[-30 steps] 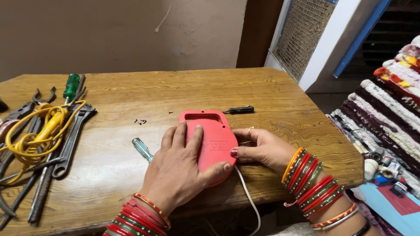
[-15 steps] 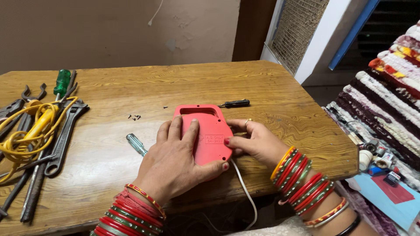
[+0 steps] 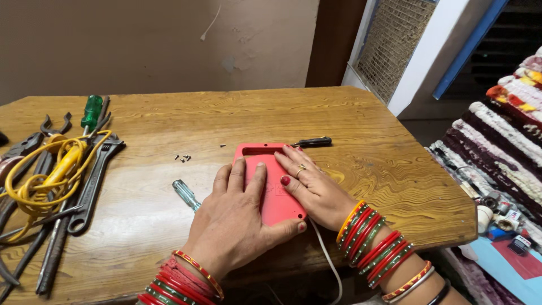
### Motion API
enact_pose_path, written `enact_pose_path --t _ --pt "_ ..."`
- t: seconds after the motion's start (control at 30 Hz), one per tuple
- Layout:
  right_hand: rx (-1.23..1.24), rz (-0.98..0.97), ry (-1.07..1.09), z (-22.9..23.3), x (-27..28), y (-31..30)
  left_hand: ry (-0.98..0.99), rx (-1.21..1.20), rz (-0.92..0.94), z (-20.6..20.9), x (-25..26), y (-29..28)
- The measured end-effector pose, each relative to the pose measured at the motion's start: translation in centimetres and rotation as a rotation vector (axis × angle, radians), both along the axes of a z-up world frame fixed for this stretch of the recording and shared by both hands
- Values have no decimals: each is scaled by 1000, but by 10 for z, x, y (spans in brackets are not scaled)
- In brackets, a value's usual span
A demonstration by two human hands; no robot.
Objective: The person assembles a red plastic appliance by aligning its two halves and securing them with screws. They use a screwdriver to tighten the screws into the casing, ensuring the device is closed and stable.
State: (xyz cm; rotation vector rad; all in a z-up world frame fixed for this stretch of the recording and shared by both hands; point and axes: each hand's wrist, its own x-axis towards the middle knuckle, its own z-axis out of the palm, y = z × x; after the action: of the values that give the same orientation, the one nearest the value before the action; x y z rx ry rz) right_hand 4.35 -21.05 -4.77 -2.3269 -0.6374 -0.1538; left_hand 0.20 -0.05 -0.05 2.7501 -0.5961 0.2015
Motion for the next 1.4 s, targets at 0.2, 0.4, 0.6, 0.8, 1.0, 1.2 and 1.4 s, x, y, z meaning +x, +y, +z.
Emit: enact_pose_path --t 0.2,0.4,0.6,0.8,1.0,1.2,1.4 --pt "-202 -70 -10 5 -3 4 -52 30 1 -1 0 -1" --pt "-282 -111 61 14 -7 8 -68 8 -11 -1 1 -1" --pt "-267 -110 75 17 -8 9 -105 18 -34 -6 2 0" --pt "-279 -118 49 17 -8 10 -128 21 -44 -12 3 1" --pt "-215 -82 46 14 -6 8 -73 30 -10 -14 5 -1" --pt "-187 -84 7 10 -4 7 -74 25 -3 -12 4 -1" --pt "-164 -111 -28 6 -6 9 -96 12 -6 -12 3 0"
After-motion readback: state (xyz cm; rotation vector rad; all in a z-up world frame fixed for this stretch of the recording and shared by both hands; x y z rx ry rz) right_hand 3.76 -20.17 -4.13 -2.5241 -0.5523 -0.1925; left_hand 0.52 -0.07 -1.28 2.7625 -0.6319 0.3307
